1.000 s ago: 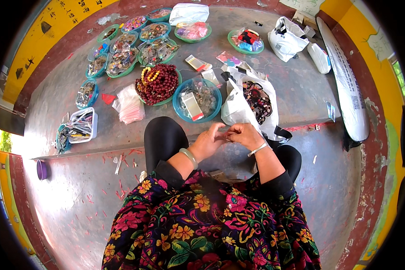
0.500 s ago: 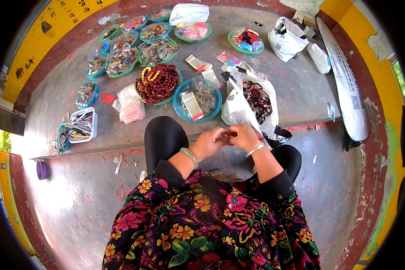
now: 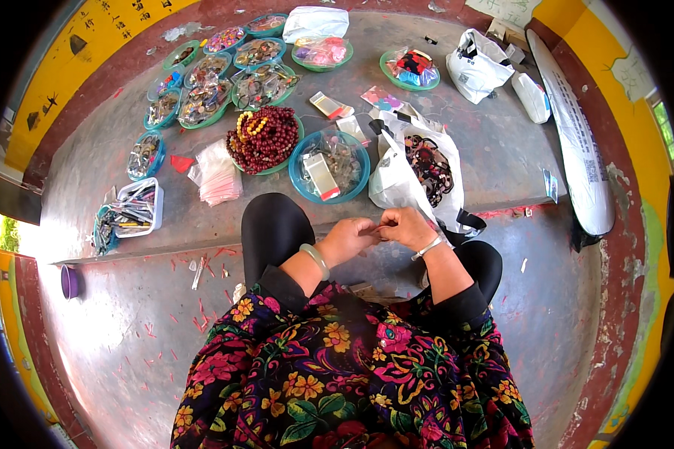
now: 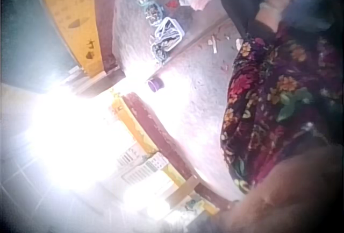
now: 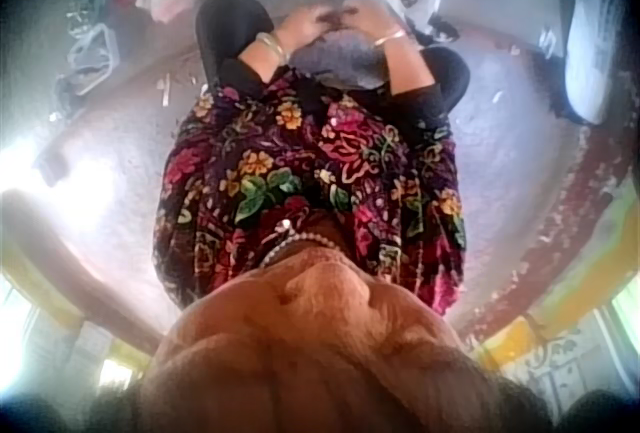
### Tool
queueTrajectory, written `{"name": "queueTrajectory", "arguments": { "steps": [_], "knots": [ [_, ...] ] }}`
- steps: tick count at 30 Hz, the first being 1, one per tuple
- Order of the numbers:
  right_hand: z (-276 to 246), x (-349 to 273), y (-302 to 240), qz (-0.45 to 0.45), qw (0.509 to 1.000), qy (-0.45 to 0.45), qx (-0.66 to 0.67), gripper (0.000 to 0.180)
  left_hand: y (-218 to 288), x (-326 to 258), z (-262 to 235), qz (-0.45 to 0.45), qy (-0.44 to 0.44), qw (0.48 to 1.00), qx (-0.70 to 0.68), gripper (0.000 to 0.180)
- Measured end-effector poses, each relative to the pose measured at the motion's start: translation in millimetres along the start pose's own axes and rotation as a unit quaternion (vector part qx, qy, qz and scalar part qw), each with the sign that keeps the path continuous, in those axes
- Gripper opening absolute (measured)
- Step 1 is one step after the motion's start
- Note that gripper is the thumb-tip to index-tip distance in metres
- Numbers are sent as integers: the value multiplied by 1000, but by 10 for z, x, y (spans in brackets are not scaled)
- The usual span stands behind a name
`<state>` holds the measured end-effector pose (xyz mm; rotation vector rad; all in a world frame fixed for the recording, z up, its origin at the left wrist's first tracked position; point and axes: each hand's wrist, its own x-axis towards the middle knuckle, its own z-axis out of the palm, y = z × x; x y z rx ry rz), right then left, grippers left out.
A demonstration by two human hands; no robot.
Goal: The person sits on the floor and sorts through various jewelry items, including hair accessories and beads, from a white bag. They pick up items, examine them, and place them into small plastic bags or back into the bag.
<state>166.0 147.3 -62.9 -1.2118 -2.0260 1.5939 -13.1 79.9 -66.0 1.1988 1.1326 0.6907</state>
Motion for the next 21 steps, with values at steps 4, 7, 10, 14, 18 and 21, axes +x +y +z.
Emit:
{"name": "queueTrajectory", "arguments": {
  "steps": [4,7,10,14,18,21],
  "knots": [
    [-37,-78,-278,-31,997,69,-1,14,-65,38,-5,-28,28,996,-82,28],
    [-49,-107,-366,-109,987,101,-63,9,-47,52,-18,-34,37,993,-105,30],
    [-31,-93,-333,-180,969,114,-127,8,-55,57,-25,-38,38,991,-123,32],
    [-40,-102,-337,-217,957,102,-166,8,-66,46,-13,-22,37,991,-124,32],
    [-66,-79,-280,-269,930,108,-226,10,-30,26,-2,-33,30,995,-88,32],
    [-66,-79,-274,-285,924,99,-235,11,-75,51,-13,-31,14,996,-80,33]
  ]
}}
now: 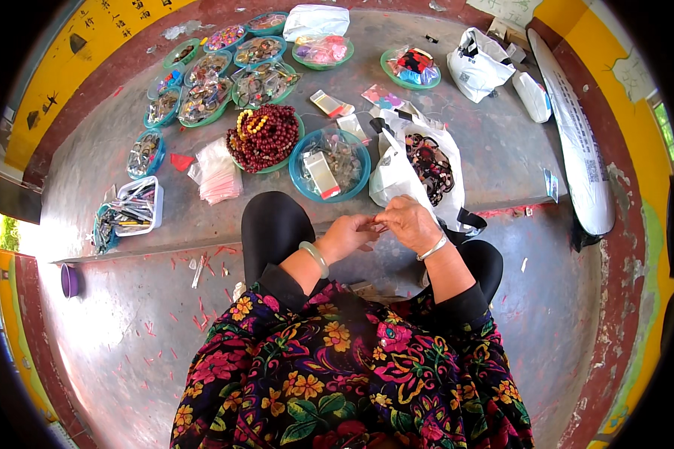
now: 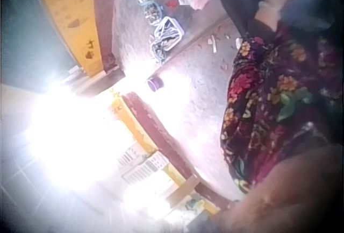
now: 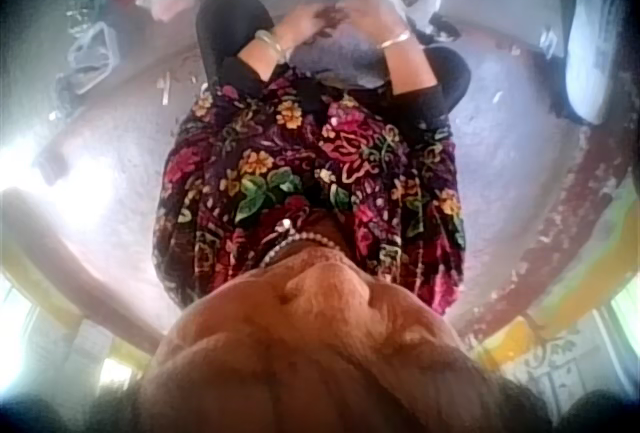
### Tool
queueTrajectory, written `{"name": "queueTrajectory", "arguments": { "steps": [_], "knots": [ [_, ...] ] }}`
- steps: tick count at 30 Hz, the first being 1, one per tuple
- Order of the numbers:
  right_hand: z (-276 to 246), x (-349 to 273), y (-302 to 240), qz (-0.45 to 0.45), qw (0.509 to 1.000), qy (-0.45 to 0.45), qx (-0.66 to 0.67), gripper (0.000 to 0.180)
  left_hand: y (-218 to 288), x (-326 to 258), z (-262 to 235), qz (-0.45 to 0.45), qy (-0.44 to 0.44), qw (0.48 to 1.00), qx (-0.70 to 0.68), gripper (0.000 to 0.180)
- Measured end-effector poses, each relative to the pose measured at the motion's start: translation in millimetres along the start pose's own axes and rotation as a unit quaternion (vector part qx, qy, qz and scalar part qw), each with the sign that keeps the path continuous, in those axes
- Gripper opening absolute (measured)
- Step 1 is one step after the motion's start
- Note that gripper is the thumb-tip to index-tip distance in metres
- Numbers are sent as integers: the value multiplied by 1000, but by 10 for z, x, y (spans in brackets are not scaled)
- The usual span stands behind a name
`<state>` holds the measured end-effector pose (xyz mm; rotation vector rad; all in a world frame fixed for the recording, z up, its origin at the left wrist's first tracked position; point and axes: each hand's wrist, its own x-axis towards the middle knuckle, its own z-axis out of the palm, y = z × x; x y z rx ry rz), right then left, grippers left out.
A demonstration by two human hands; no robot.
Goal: The person sits on the floor and sorts through various jewelry items, including hair accessories and beads, from a white bag. They pick up items, examine them, and place them into small plastic bags or back into the bag.
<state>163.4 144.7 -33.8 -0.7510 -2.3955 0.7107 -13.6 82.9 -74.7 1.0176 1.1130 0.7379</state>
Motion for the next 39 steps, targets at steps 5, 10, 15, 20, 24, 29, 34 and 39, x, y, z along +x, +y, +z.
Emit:
{"name": "queueTrajectory", "arguments": {
  "steps": [5,10,15,20,24,29,34,39],
  "knots": [
    [83,-43,88,0,1000,-14,6,12,18,-5,13,14,-11,1000,-17,30],
    [119,-42,106,-13,1000,-12,-3,14,-16,7,13,20,-20,1000,-13,27],
    [139,-39,82,-2,1000,-13,13,15,-2,-6,20,18,-24,999,-19,26],
    [154,-32,85,37,999,-4,0,18,-19,5,1,25,-8,998,-56,25],
    [160,-47,111,33,999,-1,-40,20,11,-2,20,18,-11,998,-58,26],
    [273,-101,222,50,995,-85,-27,21,-53,19,25,15,-23,998,-60,30],
    [340,-121,294,28,989,-140,-50,24,-67,25,21,10,-36,999,-34,31],
    [156,-26,99,128,984,-53,111,22,-100,49,-40,19,-19,997,-75,30]
  ]
}}
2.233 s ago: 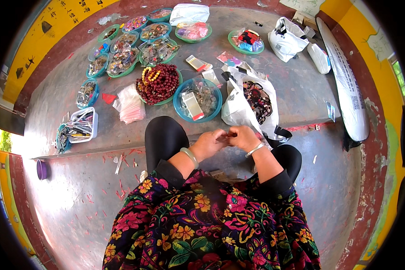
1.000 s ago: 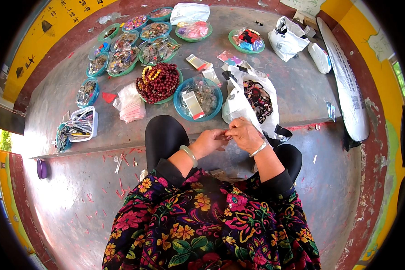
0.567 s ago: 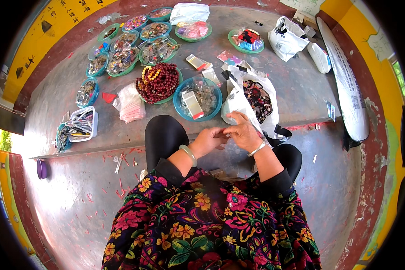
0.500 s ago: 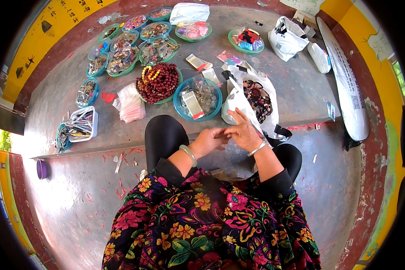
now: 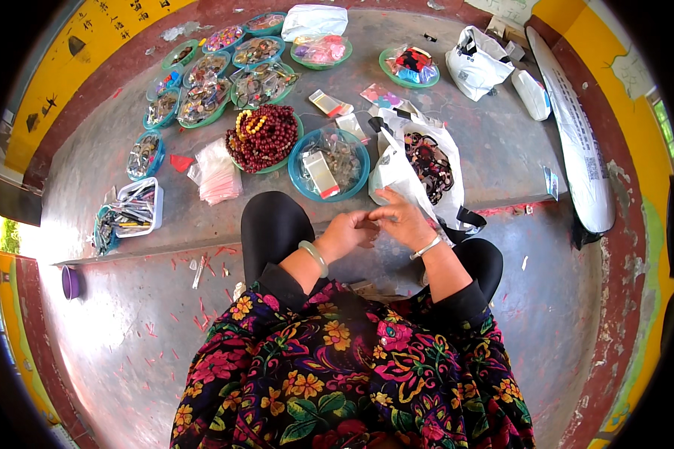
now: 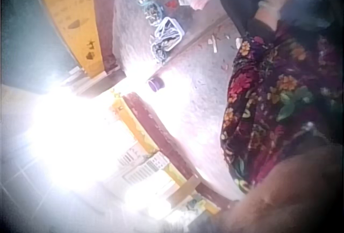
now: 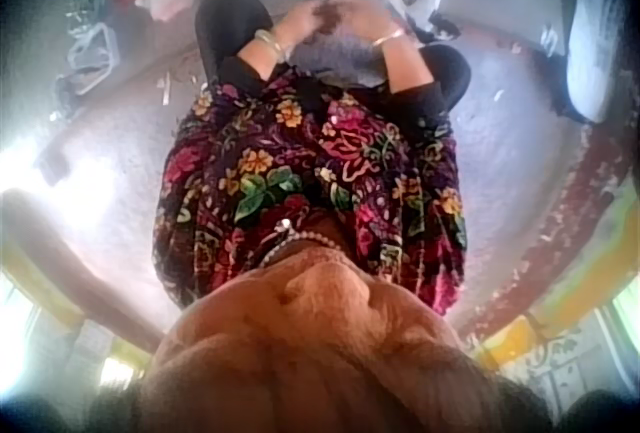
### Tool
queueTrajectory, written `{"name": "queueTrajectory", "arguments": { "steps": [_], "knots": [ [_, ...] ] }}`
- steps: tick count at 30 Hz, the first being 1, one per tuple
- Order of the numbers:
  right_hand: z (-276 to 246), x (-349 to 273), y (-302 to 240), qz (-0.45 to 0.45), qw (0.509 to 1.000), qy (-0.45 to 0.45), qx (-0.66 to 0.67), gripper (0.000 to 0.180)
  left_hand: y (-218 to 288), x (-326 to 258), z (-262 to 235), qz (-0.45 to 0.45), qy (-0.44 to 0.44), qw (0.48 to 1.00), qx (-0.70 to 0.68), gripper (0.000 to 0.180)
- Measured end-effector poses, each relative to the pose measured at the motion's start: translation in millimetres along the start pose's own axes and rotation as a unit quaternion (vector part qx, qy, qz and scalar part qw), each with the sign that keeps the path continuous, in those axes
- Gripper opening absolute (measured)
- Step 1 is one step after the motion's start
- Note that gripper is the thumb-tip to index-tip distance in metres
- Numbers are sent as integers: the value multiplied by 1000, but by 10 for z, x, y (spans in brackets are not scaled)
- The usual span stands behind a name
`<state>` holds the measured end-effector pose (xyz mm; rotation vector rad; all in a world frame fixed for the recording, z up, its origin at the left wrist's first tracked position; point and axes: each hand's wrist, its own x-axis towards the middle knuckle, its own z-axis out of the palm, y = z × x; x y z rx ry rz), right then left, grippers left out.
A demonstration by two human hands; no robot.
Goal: The person sits on the floor and sorts through various jewelry items, including hair accessories and beads, from a white bag. They pick up items, examine them, and place them into small plastic bags or back into the bag.
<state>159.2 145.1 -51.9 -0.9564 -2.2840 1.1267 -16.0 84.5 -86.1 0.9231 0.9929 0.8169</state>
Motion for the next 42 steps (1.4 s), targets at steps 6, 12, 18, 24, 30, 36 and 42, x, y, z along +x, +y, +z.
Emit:
{"name": "queueTrajectory", "arguments": {
  "steps": [6,12,18,24,30,36,42],
  "knots": [
    [-92,4,-6,24,994,102,37,18,124,-39,48,7,28,999,-46,22],
    [-139,14,-236,36,993,111,-18,14,184,-45,20,21,33,990,-136,21],
    [-31,3,-288,2,994,113,9,12,115,-39,-14,39,46,983,-176,27],
    [2,-1,-199,-28,994,110,1,13,140,-40,-21,19,36,981,-191,29],
    [66,-9,-72,-46,990,91,-98,12,142,-57,-13,26,17,975,-221,28],
    [50,-36,-99,-22,991,27,-127,14,132,-47,-12,-2,42,979,-199,26],
    [38,-49,-160,-1,986,-10,-169,16,165,-70,11,-38,94,985,-138,28]
  ]
}}
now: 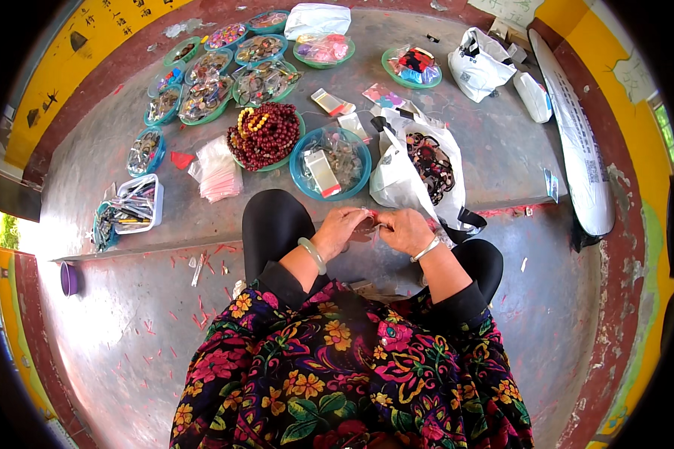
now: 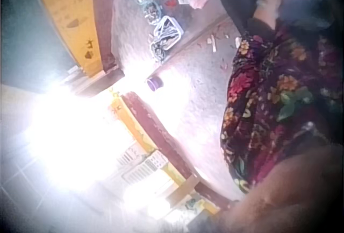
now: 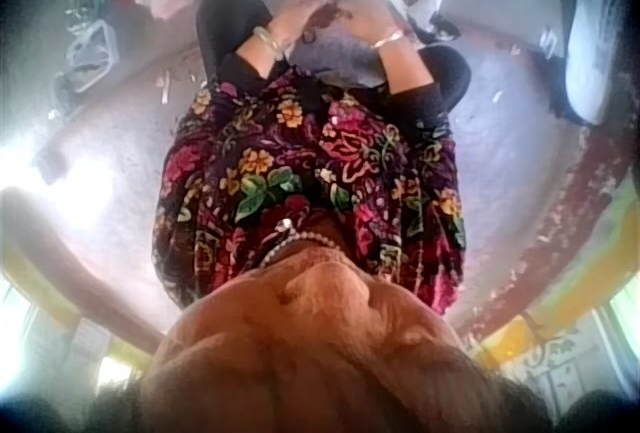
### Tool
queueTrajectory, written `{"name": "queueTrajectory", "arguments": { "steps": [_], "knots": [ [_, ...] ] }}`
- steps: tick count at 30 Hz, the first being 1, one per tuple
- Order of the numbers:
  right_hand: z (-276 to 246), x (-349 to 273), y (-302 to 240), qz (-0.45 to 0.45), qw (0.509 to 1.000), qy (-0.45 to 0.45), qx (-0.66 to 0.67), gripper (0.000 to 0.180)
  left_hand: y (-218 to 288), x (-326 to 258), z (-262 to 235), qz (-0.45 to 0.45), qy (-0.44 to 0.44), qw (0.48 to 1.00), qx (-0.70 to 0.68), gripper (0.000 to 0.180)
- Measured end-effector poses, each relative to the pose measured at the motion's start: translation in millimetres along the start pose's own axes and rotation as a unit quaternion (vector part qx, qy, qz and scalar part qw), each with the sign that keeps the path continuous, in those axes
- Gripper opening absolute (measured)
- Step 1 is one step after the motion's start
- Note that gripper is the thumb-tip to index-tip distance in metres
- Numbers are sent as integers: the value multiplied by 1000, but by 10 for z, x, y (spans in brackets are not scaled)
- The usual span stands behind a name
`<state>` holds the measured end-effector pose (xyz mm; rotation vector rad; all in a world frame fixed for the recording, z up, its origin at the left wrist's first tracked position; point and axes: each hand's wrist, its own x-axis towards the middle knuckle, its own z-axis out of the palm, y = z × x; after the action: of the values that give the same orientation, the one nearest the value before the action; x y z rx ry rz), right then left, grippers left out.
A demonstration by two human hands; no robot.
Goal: The person sits on the floor and sorts through various jewelry items, including hair accessories and beads, from a white bag. They pick up items, examine them, and place them into small plastic bags or back into the bag.
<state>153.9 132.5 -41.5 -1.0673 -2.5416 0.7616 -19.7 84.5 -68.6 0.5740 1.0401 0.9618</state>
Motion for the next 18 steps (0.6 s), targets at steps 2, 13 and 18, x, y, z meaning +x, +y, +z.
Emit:
{"name": "queueTrajectory", "arguments": {
  "steps": [2,13,18],
  "knots": [
    [-5,4,-4,4,1000,-8,-8,17,5,-15,-2,5,0,1000,12,29],
    [-45,-7,-10,10,992,-101,-72,20,-5,-26,39,15,-18,997,71,33],
    [-81,21,-43,50,970,-224,-81,25,-9,-52,106,15,-38,992,120,32]
  ]
}}
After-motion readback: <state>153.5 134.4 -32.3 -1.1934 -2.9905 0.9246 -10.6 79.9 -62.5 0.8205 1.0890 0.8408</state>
